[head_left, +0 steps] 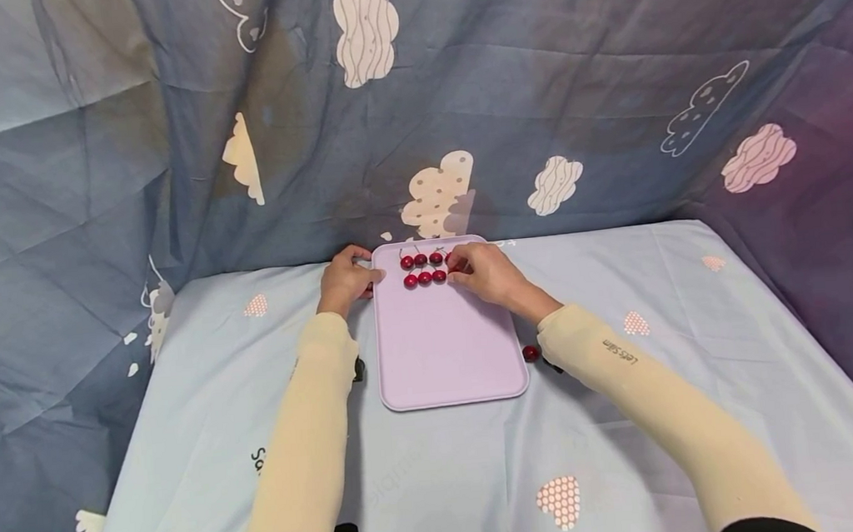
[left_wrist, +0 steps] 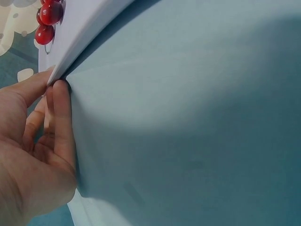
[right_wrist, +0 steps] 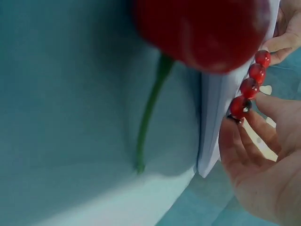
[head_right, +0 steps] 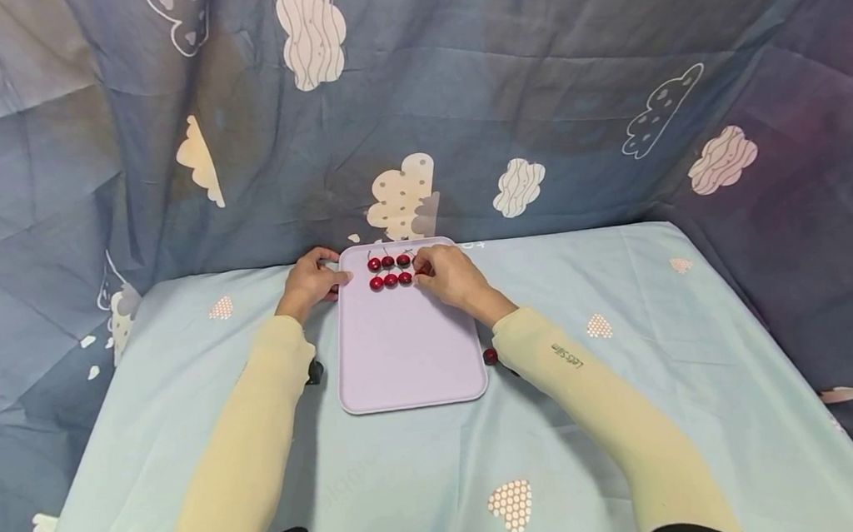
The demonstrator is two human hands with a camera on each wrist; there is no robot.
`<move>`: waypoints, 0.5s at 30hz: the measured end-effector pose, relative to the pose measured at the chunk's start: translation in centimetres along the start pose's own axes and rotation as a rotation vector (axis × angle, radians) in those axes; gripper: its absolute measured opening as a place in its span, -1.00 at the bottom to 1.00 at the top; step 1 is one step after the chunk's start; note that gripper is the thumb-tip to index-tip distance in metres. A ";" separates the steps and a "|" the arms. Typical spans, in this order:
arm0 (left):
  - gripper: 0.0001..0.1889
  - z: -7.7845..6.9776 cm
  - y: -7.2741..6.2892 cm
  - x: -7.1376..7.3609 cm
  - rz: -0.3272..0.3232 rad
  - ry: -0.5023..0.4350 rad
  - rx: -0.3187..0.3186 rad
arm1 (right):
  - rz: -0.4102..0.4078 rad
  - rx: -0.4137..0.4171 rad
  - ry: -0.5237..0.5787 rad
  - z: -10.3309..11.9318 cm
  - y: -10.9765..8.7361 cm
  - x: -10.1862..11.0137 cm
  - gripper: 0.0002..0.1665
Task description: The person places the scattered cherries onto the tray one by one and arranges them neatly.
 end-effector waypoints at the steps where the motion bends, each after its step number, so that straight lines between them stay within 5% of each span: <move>1: -0.54 0.0 0.0 -0.1 0.000 0.000 0.003 | -0.016 -0.005 -0.005 -0.1 -0.4 0.3 -0.83; 7: -0.53 -0.1 -0.3 -0.1 0.000 -0.009 0.014 | -0.062 -0.061 -0.070 0.0 -4.6 3.4 -0.82; 15: -0.53 -0.2 -0.6 -0.1 -0.004 -0.008 0.002 | 0.154 -0.226 -0.173 -0.8 -13.9 4.5 -0.73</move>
Point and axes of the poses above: each hand's wrist, its own y-axis towards the middle knuckle, its own x-axis out of the back of the hand, z = x × y, the point moved 7 cm from there along y, towards the middle knuckle, and after that the axes turned 5 degrees about -y, right-handed, at the moved point
